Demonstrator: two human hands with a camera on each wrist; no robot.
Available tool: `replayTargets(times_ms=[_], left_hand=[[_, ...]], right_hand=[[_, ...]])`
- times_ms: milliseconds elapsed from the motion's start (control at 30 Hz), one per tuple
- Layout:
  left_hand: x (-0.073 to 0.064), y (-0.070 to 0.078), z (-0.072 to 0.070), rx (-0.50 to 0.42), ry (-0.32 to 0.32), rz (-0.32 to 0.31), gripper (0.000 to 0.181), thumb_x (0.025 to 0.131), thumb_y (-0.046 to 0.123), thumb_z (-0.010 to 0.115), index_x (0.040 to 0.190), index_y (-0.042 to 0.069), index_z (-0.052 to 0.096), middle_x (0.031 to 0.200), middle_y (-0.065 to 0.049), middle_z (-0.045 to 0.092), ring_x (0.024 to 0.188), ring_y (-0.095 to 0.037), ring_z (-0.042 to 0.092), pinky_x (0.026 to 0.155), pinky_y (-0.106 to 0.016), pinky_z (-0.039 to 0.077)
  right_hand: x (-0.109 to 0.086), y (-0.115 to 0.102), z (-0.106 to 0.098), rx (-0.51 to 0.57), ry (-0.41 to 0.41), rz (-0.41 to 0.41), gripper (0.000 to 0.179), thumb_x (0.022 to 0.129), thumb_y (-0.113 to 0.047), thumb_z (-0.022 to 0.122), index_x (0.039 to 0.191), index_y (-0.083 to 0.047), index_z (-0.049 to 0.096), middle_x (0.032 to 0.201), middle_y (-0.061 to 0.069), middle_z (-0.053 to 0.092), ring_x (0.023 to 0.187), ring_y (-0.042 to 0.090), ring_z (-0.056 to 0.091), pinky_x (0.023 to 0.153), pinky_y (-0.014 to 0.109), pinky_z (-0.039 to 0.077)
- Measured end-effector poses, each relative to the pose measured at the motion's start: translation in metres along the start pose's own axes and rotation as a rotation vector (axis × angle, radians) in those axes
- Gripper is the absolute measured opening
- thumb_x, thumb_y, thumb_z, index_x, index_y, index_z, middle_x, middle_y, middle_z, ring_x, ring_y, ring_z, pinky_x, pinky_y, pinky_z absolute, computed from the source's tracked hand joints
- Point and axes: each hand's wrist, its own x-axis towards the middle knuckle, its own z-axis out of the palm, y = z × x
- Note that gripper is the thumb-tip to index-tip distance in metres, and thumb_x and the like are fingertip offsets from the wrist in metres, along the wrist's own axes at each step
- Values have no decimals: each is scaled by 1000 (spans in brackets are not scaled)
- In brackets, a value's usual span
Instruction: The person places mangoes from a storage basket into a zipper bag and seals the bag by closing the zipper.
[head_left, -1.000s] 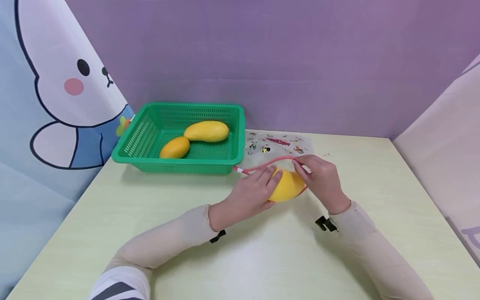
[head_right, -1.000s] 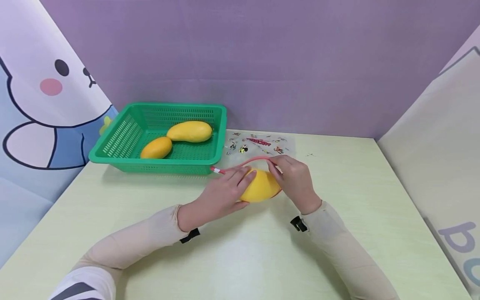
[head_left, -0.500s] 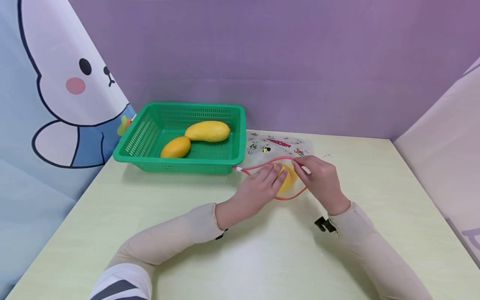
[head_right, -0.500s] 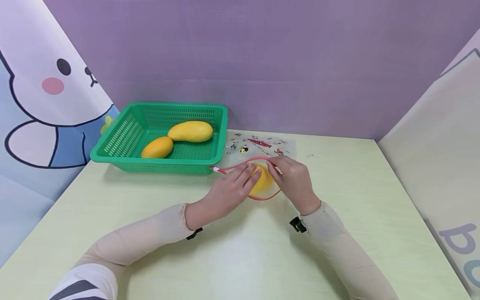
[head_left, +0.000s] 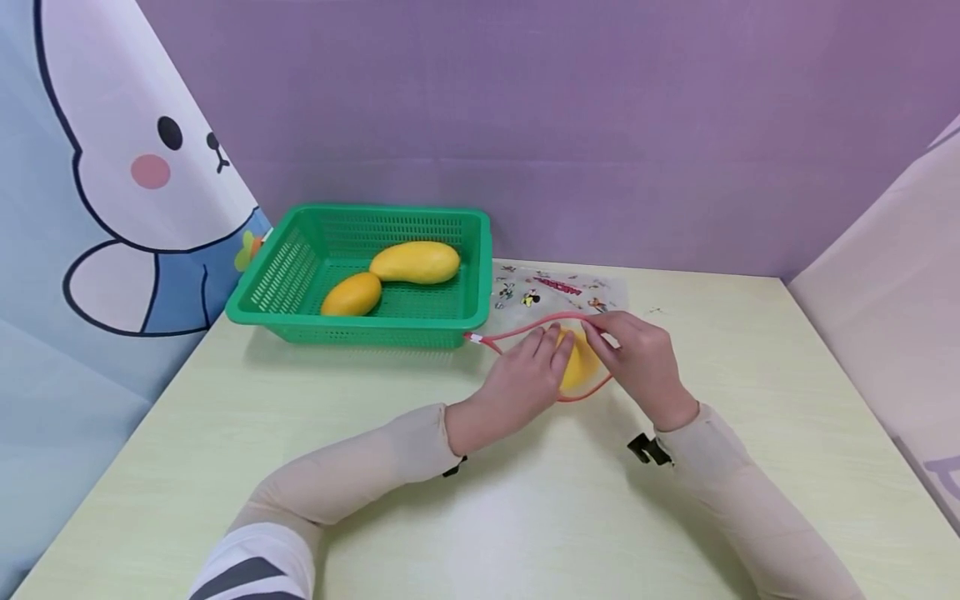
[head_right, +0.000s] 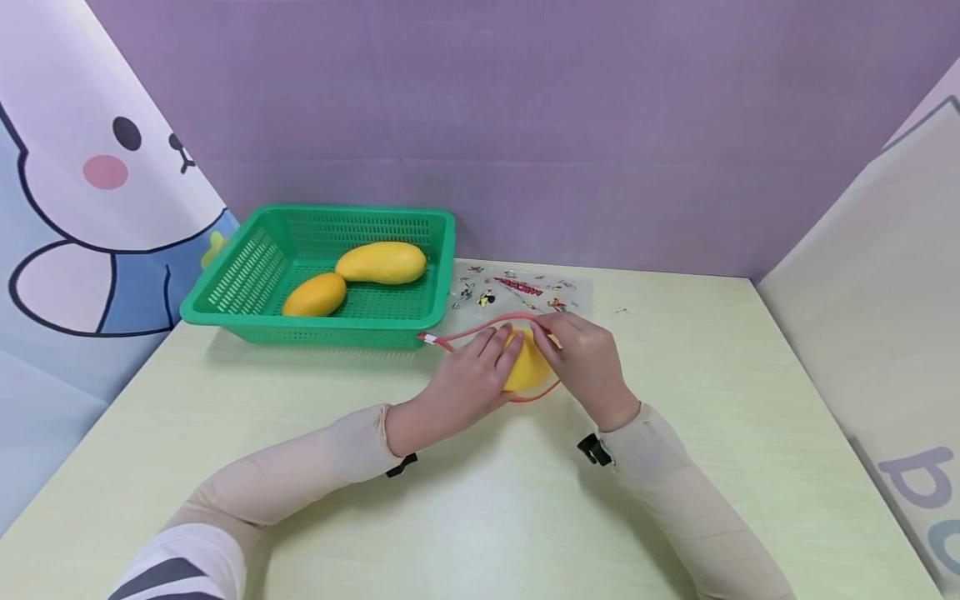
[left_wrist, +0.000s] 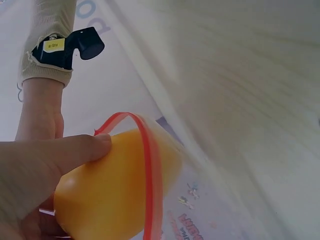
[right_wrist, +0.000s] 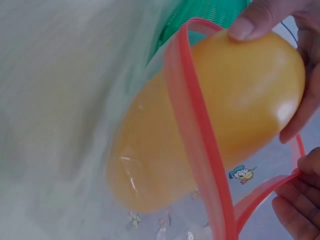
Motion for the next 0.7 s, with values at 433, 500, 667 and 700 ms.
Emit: replayTargets(times_ms=[433, 500, 667, 700], left_hand=[[9, 0, 10, -78, -55, -108, 75, 83, 58, 60, 132, 3, 51, 124, -12, 59, 105, -21, 58, 83, -24, 52], [10, 0, 12, -92, -63, -118, 73, 84, 58, 59, 131, 3, 51, 123, -12, 60, 104, -21, 59, 82, -25, 53], [14, 0, 18, -137, -130, -153, 75, 83, 60, 59, 133, 4, 50, 119, -11, 61, 97, -20, 61, 73, -25, 55], [15, 0, 19, -151, -151, -166, 75, 83, 60, 59, 133, 5, 50, 119, -10, 61, 96, -19, 61, 70, -25, 55]], right_hand=[[1, -3, 1, 12, 7, -2, 20, 71, -1, 80, 87, 4, 68, 80, 15, 70, 70, 26, 68, 59, 35, 56], [1, -3, 1, 13, 9, -8, 20, 71, -1, 80, 87, 4, 68, 80, 14, 70, 69, 25, 68, 59, 35, 56], [1, -4, 1, 23, 6, -12, 19, 71, 0, 79, 87, 4, 68, 80, 14, 70, 70, 25, 68, 59, 35, 56], [1, -3, 2, 23, 3, -11, 19, 71, 1, 79, 87, 4, 68, 80, 14, 70, 70, 25, 68, 59, 35, 56]])
